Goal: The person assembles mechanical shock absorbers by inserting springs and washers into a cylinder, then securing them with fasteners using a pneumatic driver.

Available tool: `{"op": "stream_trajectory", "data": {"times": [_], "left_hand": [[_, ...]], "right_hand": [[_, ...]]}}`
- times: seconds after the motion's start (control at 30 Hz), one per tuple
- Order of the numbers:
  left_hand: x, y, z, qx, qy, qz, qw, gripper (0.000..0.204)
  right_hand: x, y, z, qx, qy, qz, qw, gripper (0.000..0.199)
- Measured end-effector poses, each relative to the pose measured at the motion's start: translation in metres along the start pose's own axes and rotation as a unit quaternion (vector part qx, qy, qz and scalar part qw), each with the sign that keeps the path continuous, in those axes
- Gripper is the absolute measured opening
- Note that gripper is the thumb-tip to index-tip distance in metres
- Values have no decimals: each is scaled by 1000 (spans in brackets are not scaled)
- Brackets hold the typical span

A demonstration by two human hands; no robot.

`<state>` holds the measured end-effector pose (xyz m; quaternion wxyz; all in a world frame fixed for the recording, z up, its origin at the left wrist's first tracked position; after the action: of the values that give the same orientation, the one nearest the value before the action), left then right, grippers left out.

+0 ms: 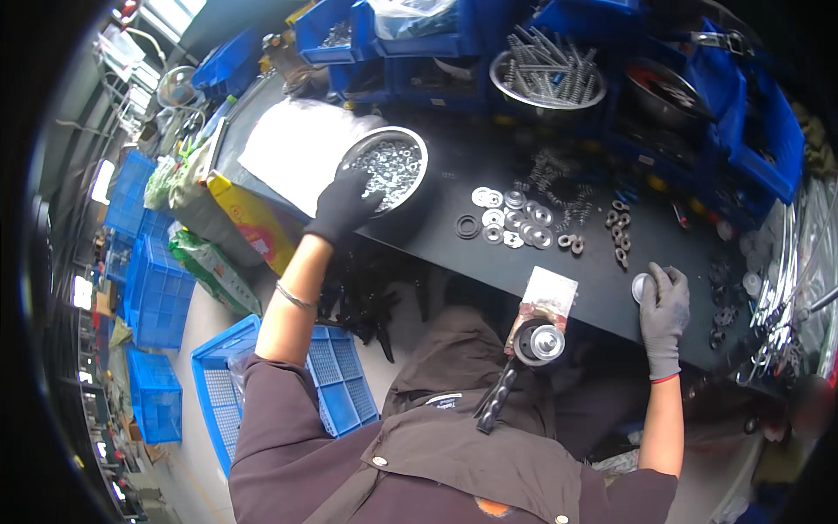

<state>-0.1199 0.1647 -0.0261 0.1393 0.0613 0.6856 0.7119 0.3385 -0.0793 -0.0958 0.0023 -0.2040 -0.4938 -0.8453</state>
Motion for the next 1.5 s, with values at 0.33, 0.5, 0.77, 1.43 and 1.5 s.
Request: {"op": "stream_trajectory", "data": {"times": [0.33,0.5,0.77,1.43,1.5], "left_hand": [[2,-41,35,-85,-95,-71,989,24],[19,-48,29,-183,-76,-49,979,28],[-22,-23,7,-251,-180,-223,925,22],[-197,46,-127,-176,-596,-85,779,37],[-196,43,-125,-100,-562,-111,813,42]], "right_hand": [[23,18,-19,123,13,-68,990,55],[85,51,-3,174,-146,399,888,47],[155,89,-1,264,106,373,883,47],[150,80,-13,175,188,302,918,52],[143,72,-12,209,187,346,895,54]]}}
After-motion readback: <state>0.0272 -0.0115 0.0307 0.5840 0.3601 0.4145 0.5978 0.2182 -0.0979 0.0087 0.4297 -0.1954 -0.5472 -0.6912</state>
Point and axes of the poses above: each hand's wrist, its own z-axis towards the middle knuckle, its own y-axis out of the back of the hand, x = y × z, the point moved 2 cm from there along z, towards the middle knuckle, and after that the axes turned 1 degree about z, right-handed, at the moved point
